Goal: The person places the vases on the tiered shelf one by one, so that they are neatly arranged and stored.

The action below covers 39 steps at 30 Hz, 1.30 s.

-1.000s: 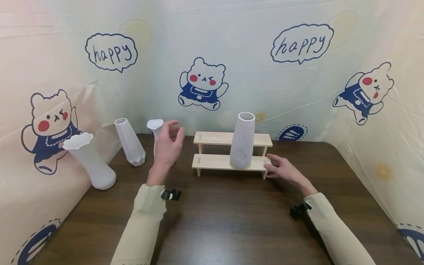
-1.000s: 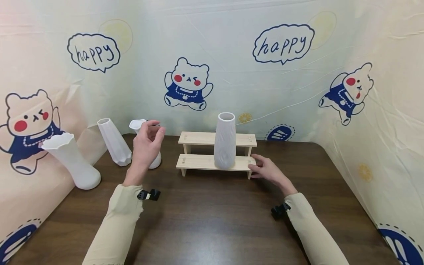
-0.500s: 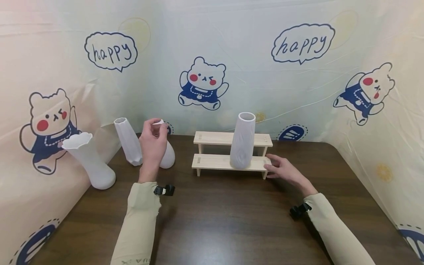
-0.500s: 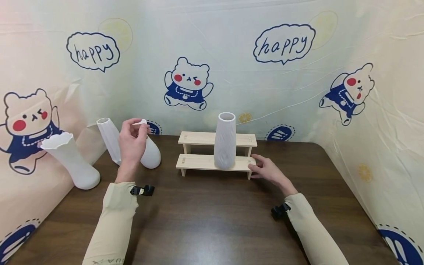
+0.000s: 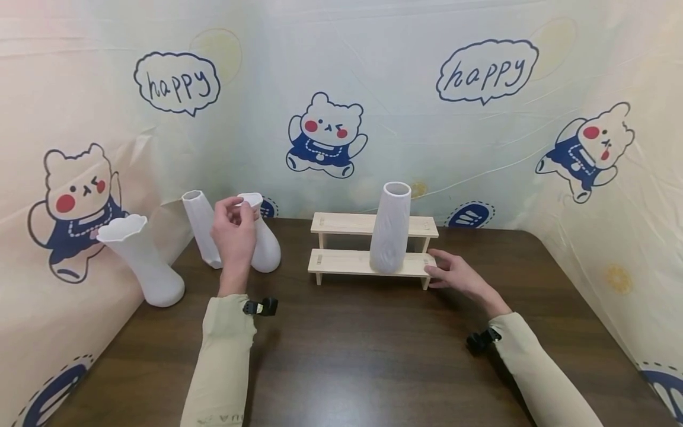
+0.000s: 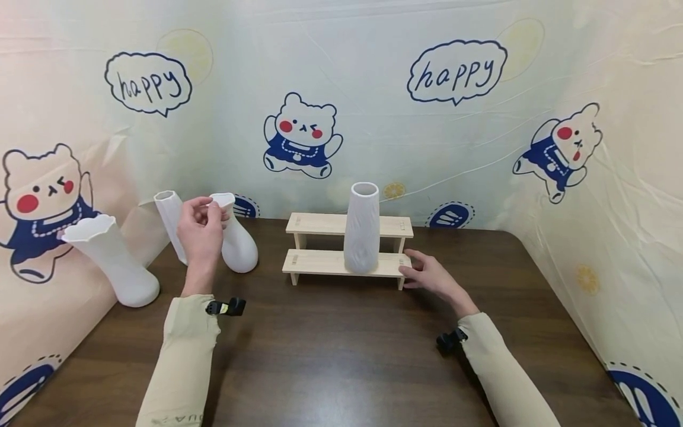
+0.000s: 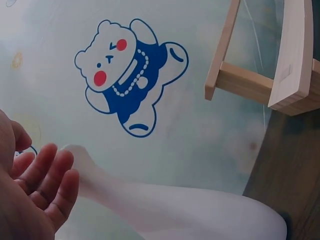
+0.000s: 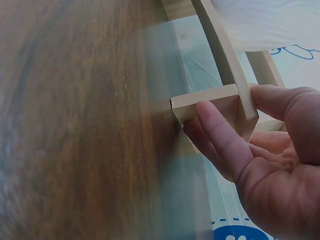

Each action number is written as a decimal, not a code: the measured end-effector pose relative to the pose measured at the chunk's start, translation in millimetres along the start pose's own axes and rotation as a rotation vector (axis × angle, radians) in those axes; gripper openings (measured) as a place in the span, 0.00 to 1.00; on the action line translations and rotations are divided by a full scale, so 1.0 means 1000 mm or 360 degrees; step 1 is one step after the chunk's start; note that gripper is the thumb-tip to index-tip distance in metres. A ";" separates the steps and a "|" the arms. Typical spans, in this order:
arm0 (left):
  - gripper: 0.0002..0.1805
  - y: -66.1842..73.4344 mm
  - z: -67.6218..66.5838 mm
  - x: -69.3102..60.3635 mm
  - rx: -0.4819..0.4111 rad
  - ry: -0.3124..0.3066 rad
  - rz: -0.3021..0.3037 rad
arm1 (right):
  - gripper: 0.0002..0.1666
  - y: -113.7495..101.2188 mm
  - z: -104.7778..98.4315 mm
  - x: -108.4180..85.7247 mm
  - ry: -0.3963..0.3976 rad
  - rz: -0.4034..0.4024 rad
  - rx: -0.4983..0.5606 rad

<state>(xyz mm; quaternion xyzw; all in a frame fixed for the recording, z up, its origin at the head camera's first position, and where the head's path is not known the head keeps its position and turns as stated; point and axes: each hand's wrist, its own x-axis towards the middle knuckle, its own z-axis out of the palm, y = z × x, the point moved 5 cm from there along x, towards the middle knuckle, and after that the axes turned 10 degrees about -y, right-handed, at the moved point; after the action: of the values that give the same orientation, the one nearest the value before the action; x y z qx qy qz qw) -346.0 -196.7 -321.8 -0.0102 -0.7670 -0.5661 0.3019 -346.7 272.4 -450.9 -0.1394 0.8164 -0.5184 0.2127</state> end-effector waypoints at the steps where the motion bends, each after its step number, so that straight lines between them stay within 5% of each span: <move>1: 0.17 0.000 -0.001 0.000 -0.0006 0.0018 0.0009 | 0.45 0.000 0.000 0.000 0.0009 0.0005 0.0003; 8: 0.20 -0.005 -0.014 0.001 0.0052 0.0209 -0.0003 | 0.45 0.001 0.000 0.002 0.0032 0.0011 0.0010; 12: 0.24 -0.011 -0.018 0.005 0.0101 0.0221 -0.0065 | 0.45 0.000 0.000 0.002 0.0018 0.0005 0.0001; 27: 0.55 -0.049 0.006 0.012 0.0134 -0.0464 -0.0467 | 0.45 -0.004 -0.002 -0.001 0.0024 0.0028 -0.0036; 39: 0.46 -0.061 0.011 0.007 0.0315 -0.0561 -0.0550 | 0.44 0.000 0.001 -0.001 0.0019 0.0027 -0.0014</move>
<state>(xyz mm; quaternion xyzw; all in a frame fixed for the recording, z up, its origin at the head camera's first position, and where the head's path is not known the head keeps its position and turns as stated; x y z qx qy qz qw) -378.6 -211.6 -373.4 0.0520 -0.8497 -0.5209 0.0622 -345.2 272.0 -450.5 -0.1301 0.8211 -0.5139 0.2116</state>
